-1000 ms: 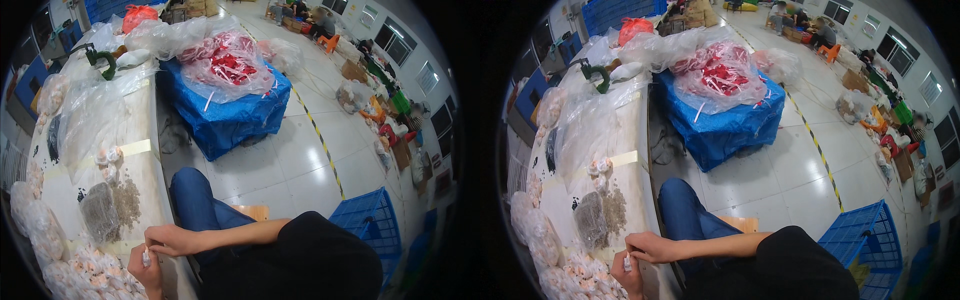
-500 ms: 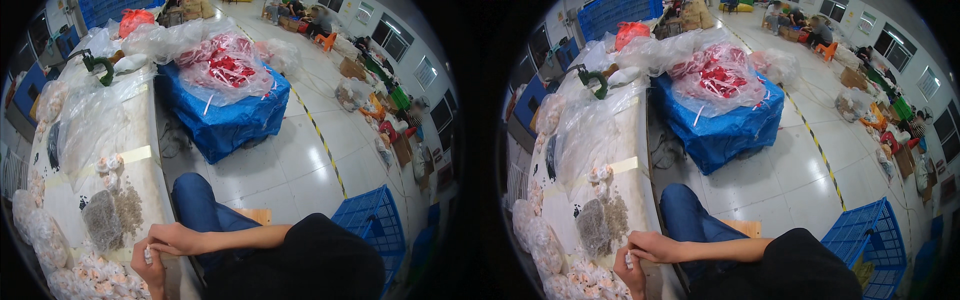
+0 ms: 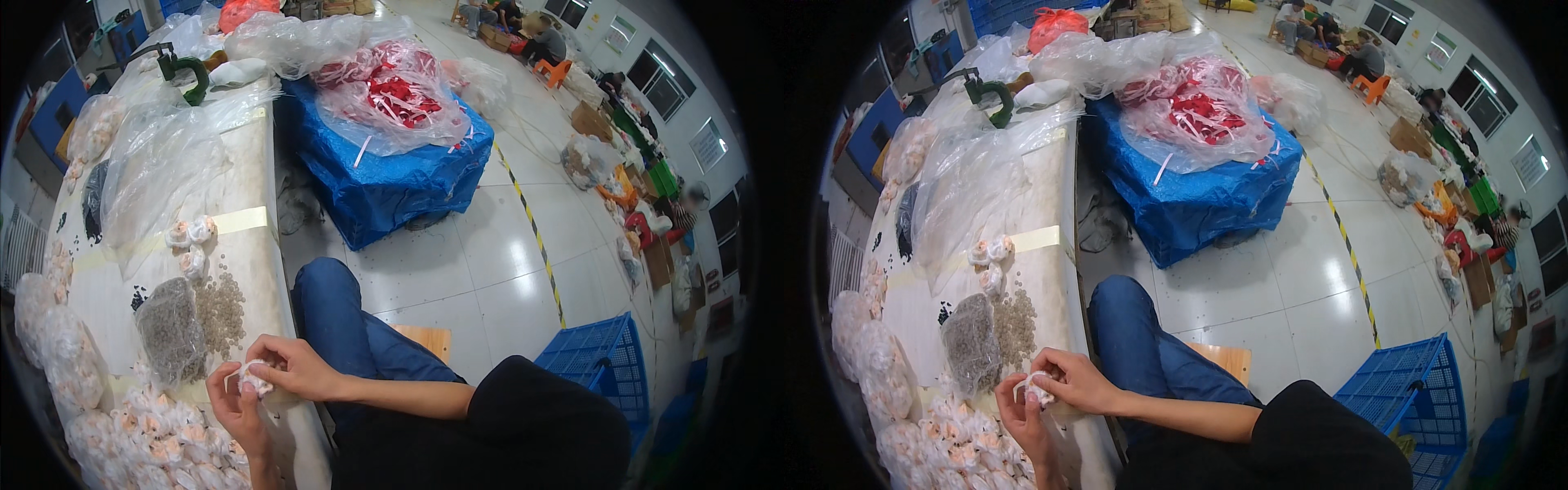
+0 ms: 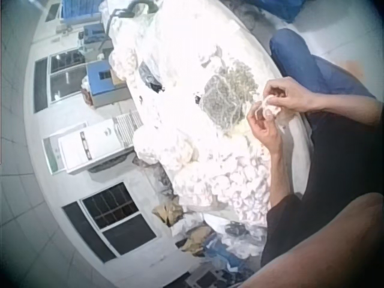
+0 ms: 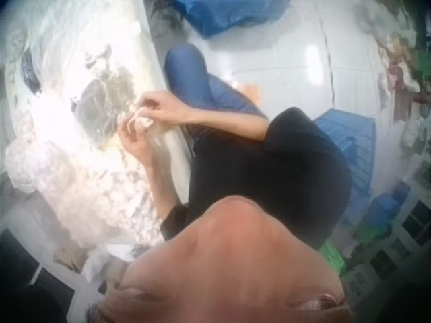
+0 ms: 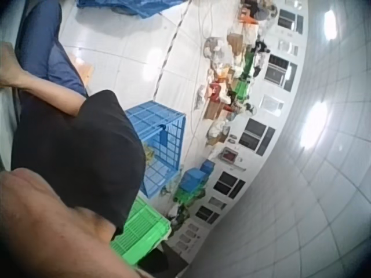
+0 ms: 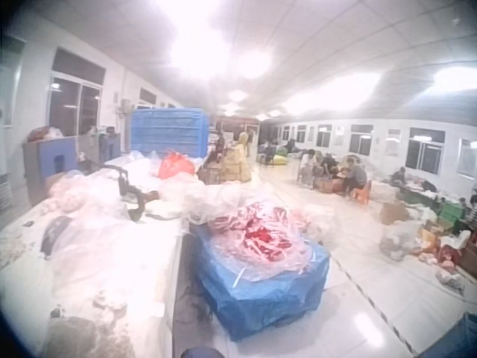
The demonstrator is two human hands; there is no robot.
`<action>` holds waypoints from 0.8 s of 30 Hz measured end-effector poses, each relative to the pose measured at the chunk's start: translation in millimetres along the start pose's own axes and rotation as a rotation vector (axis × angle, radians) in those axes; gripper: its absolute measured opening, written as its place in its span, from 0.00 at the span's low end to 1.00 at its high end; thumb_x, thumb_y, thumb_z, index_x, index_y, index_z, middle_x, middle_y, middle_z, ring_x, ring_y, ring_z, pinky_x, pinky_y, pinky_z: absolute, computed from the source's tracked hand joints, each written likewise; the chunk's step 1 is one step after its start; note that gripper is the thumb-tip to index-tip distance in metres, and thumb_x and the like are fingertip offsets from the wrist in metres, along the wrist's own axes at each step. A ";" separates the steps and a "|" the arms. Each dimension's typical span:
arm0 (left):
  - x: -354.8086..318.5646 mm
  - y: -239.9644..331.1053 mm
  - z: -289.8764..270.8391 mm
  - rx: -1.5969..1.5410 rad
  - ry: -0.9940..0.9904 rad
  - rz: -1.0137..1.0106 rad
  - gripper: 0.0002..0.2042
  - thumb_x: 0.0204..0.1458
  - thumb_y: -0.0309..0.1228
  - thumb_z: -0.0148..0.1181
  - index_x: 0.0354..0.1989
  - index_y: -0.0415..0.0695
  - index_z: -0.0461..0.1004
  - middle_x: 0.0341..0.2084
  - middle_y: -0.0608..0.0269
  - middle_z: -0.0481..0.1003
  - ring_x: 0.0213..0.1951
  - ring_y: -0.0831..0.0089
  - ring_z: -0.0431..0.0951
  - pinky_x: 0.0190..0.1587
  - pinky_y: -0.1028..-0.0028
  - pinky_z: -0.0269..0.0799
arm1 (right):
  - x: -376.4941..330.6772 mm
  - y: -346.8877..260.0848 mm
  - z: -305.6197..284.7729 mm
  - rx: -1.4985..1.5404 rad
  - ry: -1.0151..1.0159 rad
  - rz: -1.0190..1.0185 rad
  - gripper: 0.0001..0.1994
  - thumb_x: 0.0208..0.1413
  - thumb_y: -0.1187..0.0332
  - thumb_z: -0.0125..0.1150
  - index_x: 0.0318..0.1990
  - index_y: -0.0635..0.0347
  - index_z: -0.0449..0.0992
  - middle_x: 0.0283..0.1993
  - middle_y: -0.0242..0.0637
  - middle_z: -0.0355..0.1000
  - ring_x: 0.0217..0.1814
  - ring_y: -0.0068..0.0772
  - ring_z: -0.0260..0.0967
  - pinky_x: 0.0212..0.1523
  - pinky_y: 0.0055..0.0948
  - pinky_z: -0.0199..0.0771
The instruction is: The person sits on the floor and assembles small white fluffy items by inserting small round pieces into them. The person repeatedly picks up a fluffy item, inserts a round piece, and places the finished item into a green crate.
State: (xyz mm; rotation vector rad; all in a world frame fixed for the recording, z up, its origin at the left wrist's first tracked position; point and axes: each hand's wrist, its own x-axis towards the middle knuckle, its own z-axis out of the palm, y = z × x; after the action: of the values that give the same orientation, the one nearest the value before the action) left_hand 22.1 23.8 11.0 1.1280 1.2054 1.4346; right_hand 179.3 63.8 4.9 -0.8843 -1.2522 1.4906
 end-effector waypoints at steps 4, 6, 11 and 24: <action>-3.4 -7.1 -0.8 -0.029 -0.073 -0.100 0.24 0.55 0.28 0.67 0.58 0.37 0.67 0.52 0.59 0.70 0.52 0.70 0.72 0.58 0.70 0.68 | -2.7 -7.5 -1.9 -0.116 0.068 -0.108 0.11 0.65 0.65 0.64 0.44 0.63 0.75 0.32 0.35 0.71 0.31 0.26 0.66 0.34 0.28 0.68; -4.3 -6.8 1.6 -0.024 -0.095 -0.121 0.25 0.55 0.28 0.68 0.59 0.37 0.66 0.51 0.60 0.71 0.52 0.71 0.73 0.58 0.71 0.68 | -3.6 -3.2 -0.2 -0.143 0.084 -0.160 0.11 0.66 0.64 0.64 0.44 0.64 0.75 0.32 0.36 0.72 0.31 0.28 0.66 0.34 0.29 0.69; -1.3 -0.5 7.5 -0.060 -0.028 -0.117 0.26 0.55 0.29 0.68 0.60 0.37 0.66 0.49 0.60 0.72 0.51 0.71 0.74 0.56 0.72 0.69 | -2.6 1.6 -3.8 -0.155 0.033 -0.073 0.11 0.66 0.64 0.62 0.44 0.64 0.75 0.33 0.41 0.74 0.31 0.35 0.70 0.35 0.33 0.70; -2.4 -3.7 0.4 -0.266 -0.047 -0.255 0.27 0.54 0.25 0.68 0.61 0.38 0.65 0.48 0.60 0.72 0.50 0.74 0.73 0.52 0.75 0.71 | -3.4 18.3 -1.6 -0.217 0.114 -0.067 0.10 0.68 0.65 0.60 0.42 0.65 0.75 0.30 0.42 0.75 0.29 0.33 0.71 0.33 0.32 0.71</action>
State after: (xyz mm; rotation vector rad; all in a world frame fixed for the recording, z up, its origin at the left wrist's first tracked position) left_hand 23.2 21.8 7.1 0.7915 1.0479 1.3186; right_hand 177.7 60.8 -13.5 -1.0433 -1.3627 1.2501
